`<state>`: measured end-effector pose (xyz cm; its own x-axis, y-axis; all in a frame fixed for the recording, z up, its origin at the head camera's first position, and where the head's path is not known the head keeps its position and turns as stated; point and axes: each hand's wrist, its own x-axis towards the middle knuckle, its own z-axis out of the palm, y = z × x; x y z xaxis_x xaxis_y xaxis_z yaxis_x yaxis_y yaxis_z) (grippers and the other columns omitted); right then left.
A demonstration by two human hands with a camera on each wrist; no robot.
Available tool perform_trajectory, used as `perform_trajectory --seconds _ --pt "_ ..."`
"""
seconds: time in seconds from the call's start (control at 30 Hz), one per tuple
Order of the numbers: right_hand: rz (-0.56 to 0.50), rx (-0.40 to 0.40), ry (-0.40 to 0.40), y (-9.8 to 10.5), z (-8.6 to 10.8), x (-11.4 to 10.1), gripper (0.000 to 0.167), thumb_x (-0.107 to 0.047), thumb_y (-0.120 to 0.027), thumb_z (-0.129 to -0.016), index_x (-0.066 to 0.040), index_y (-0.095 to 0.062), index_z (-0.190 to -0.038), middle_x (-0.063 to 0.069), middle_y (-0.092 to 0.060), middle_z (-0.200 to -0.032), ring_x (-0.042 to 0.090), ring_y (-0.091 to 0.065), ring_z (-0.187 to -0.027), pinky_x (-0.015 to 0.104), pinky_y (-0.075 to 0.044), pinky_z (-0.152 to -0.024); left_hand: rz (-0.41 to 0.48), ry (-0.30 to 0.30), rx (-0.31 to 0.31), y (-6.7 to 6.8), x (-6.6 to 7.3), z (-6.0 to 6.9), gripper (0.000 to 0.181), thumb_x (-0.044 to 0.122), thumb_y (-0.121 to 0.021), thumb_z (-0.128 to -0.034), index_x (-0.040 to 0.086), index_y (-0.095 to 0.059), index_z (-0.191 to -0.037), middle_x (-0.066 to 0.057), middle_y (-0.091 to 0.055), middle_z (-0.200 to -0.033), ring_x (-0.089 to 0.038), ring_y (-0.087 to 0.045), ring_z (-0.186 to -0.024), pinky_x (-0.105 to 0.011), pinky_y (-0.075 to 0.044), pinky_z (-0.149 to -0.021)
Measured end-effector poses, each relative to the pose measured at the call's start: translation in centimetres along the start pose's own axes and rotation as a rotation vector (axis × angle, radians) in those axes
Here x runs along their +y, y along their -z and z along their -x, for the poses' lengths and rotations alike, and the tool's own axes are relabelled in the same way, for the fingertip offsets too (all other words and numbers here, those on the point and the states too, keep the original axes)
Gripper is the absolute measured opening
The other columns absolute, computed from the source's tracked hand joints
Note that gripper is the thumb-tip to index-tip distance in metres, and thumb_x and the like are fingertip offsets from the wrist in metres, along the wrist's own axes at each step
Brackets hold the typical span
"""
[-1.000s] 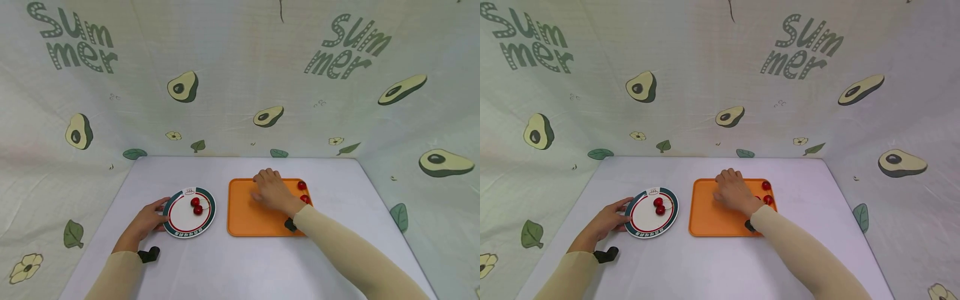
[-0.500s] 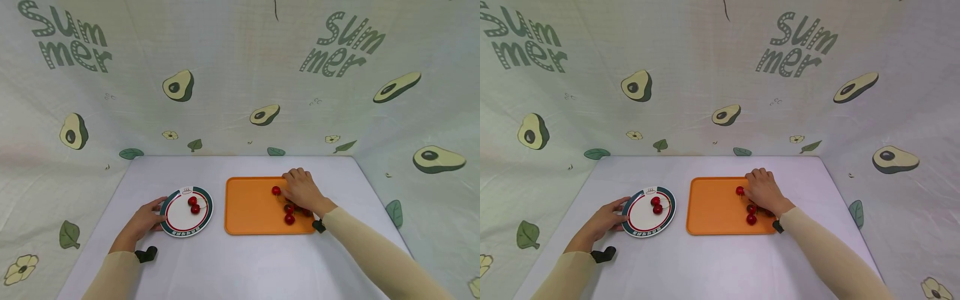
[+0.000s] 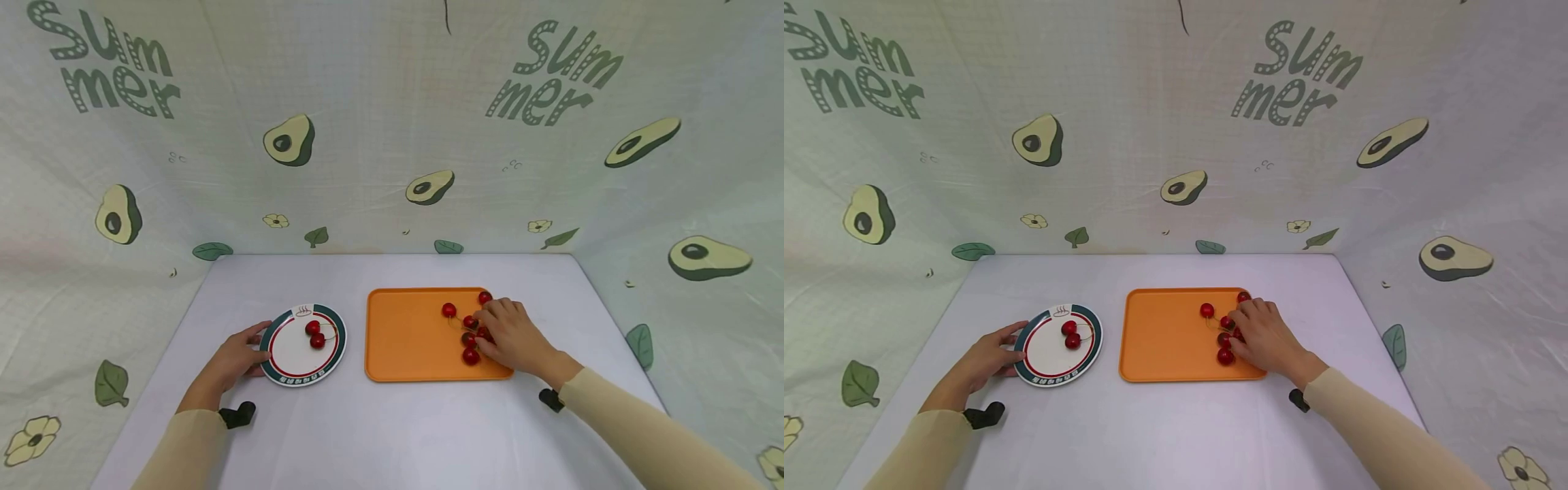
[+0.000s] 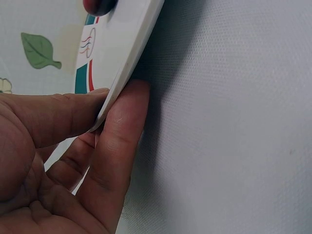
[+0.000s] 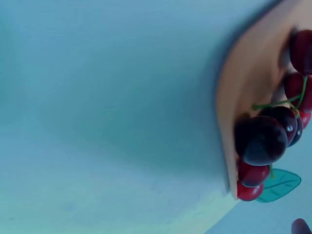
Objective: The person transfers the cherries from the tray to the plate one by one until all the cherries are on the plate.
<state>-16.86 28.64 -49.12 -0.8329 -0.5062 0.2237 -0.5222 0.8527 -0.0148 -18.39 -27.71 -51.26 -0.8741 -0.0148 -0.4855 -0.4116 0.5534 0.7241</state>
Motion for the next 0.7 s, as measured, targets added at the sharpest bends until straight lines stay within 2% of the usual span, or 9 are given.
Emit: perform_trajectory --seconds 0.17,0.27,0.47,0.7 --pt "-0.013 0.045 0.085 -0.3 1.7 -0.1 0.034 -0.027 -0.081 -0.087 -0.012 -0.071 -0.115 0.007 -0.059 -0.115 0.029 -0.052 -0.109 0.054 -0.044 -0.099 0.009 0.008 0.000 0.0 -0.2 0.0 0.081 0.006 -0.071 -0.0967 0.016 -0.031 -0.167 -0.031 -0.035 -0.155 -0.027 -0.061 -0.099 -0.029 -0.057 -0.073" --pt "-0.010 0.046 0.112 -0.7 2.2 -0.4 0.033 -0.025 -0.084 -0.086 -0.014 -0.072 -0.114 0.005 -0.059 -0.113 0.027 -0.052 -0.108 0.052 -0.045 -0.098 0.021 0.013 0.003 0.0 -0.4 -0.1 0.081 0.006 -0.071 -0.0965 0.016 -0.031 -0.167 -0.031 -0.035 -0.154 -0.025 -0.063 -0.095 -0.029 -0.058 -0.072" --pt "-0.005 0.009 0.138 -1.3 2.4 -0.9 0.034 -0.022 -0.085 -0.086 -0.015 -0.071 -0.116 0.004 -0.060 -0.115 0.026 -0.053 -0.111 0.051 -0.047 -0.098 0.034 0.011 0.001 0.1 -0.4 -0.2 0.082 0.006 -0.072 -0.0964 0.016 -0.031 -0.167 -0.031 -0.035 -0.155 -0.023 -0.064 -0.090 -0.029 -0.058 -0.071" --pt "-0.025 0.010 0.156 -1.9 2.2 -1.6 0.030 -0.023 -0.083 -0.086 -0.017 -0.070 -0.111 0.001 -0.058 -0.111 0.023 -0.049 -0.108 0.045 -0.044 -0.094 0.031 0.006 0.008 -0.1 -0.4 -0.3 0.081 0.006 -0.071 -0.0962 0.016 -0.032 -0.166 -0.031 -0.036 -0.154 -0.022 -0.063 -0.089 -0.029 -0.058 -0.071"
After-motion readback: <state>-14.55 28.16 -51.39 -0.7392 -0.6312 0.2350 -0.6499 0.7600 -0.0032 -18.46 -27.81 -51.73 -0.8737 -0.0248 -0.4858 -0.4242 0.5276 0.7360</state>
